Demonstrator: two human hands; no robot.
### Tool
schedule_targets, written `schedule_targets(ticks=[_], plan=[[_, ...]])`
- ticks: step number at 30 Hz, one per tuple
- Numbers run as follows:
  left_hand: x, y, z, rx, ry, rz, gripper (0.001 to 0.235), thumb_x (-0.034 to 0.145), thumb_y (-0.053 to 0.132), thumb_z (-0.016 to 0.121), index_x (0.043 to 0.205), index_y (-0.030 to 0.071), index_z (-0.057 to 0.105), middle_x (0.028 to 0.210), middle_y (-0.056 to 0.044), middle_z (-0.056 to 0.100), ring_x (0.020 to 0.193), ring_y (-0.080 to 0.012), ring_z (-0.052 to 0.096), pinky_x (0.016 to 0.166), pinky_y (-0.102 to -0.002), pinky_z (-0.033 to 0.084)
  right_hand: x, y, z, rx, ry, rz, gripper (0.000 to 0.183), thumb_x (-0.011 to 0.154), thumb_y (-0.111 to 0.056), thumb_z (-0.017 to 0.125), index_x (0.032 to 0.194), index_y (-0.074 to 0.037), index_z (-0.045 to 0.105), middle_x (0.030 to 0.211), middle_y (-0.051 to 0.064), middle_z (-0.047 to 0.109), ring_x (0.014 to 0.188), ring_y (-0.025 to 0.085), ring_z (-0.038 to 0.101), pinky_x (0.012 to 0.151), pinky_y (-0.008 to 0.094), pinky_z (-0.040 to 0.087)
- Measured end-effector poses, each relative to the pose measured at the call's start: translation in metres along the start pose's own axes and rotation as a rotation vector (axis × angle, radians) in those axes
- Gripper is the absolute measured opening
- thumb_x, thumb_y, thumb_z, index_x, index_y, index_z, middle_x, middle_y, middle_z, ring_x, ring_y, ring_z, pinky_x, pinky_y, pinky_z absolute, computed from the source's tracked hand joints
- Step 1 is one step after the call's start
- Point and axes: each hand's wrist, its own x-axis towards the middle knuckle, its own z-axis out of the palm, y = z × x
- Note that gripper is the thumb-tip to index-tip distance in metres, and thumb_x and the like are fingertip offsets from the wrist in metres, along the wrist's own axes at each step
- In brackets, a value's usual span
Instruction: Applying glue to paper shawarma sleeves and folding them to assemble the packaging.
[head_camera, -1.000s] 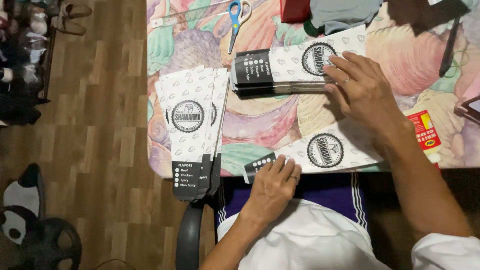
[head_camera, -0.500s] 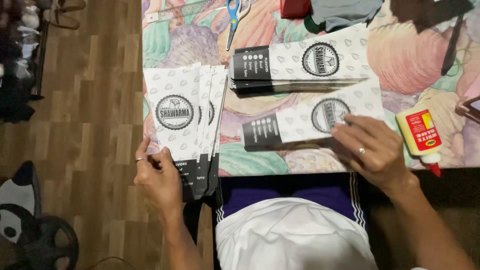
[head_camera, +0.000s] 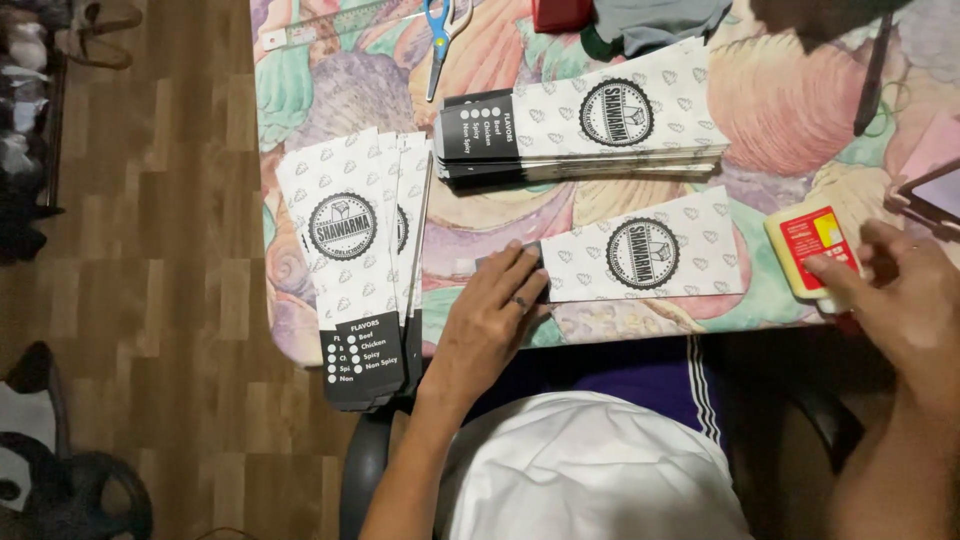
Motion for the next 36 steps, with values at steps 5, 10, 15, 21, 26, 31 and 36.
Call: schedule_targets(ticks=[5,10,15,21,26,31,36], plan=[[0.0,-0.002,0.011,0.181,-0.088,-0.015,0.027,0.1,0.018,0.071,0.119,-0.001,0.068,0.132,-0.019,0.066,0.128,-0.0417,0.059,0.101,-0.05,0.049,-0.005,0.02,0.008,0.306,0.035,0.175,0.036,0.099,-0.02,0.077,0.132,-0.007,0.068,0.108,0.005,0.07,0.083,0.008,0.06,0.072,0.023,0.049],[-0.001,-0.005,0.012,0.215,-0.061,-0.026,0.021,0.098,0.019,0.074,0.113,0.003,0.074,0.127,-0.017,0.071,0.12,-0.0403,0.065,0.089,-0.048,0.053,-0.017,0.036,0.012,0.937,0.177,0.1,0.054,0.095,-0.015,0.073,0.147,-0.017,0.057,0.136,-0.001,0.069,0.117,0.008,0.071,0.111,0.028,0.064],[0.025,0.0,-0.012,0.078,-0.071,-0.085,0.02,0.097,-0.005,0.07,0.09,0.006,0.055,0.07,-0.01,0.06,0.061,-0.0228,0.057,0.061,-0.039,0.053,-0.035,0.084,0.029,0.901,0.411,-0.004,0.042,0.102,-0.011,0.078,0.138,-0.012,0.057,0.124,0.003,0.066,0.109,0.011,0.069,0.117,0.04,0.069],[0.019,-0.024,0.002,0.199,-0.149,-0.206,0.021,0.108,0.022,0.059,0.093,0.007,0.062,0.056,-0.006,0.054,0.043,-0.0247,0.054,0.042,-0.044,0.043,-0.056,0.031,0.039,0.486,0.477,-0.193,0.052,0.097,-0.005,0.09,0.135,0.008,0.057,0.129,0.022,0.065,0.111,0.024,0.063,0.103,0.034,0.057],[0.023,-0.031,0.001,0.158,-0.194,-0.249,0.018,0.107,0.024,0.058,0.099,0.009,0.062,0.059,-0.011,0.061,0.05,-0.0369,0.061,0.047,-0.048,0.044,-0.059,0.032,0.045,0.374,0.421,-0.2,0.038,0.098,0.0,0.095,0.118,0.008,0.064,0.106,0.012,0.063,0.098,0.019,0.058,0.091,0.034,0.053],[0.025,-0.03,-0.002,0.138,-0.178,-0.245,0.019,0.107,0.023,0.059,0.099,0.006,0.063,0.059,-0.011,0.061,0.048,-0.0363,0.059,0.048,-0.048,0.044,-0.056,0.026,0.035,0.373,0.402,-0.231,0.047,0.101,0.001,0.091,0.134,0.014,0.061,0.119,0.019,0.062,0.108,0.025,0.06,0.1,0.037,0.055],[0.027,-0.032,-0.003,0.093,-0.212,-0.304,0.021,0.107,0.026,0.056,0.097,0.008,0.06,0.063,-0.01,0.065,0.054,-0.039,0.062,0.052,-0.049,0.044,-0.057,0.042,0.038,0.42,0.439,-0.121,0.046,0.098,-0.004,0.097,0.125,0.002,0.059,0.113,0.012,0.064,0.102,0.018,0.061,0.096,0.032,0.056]])
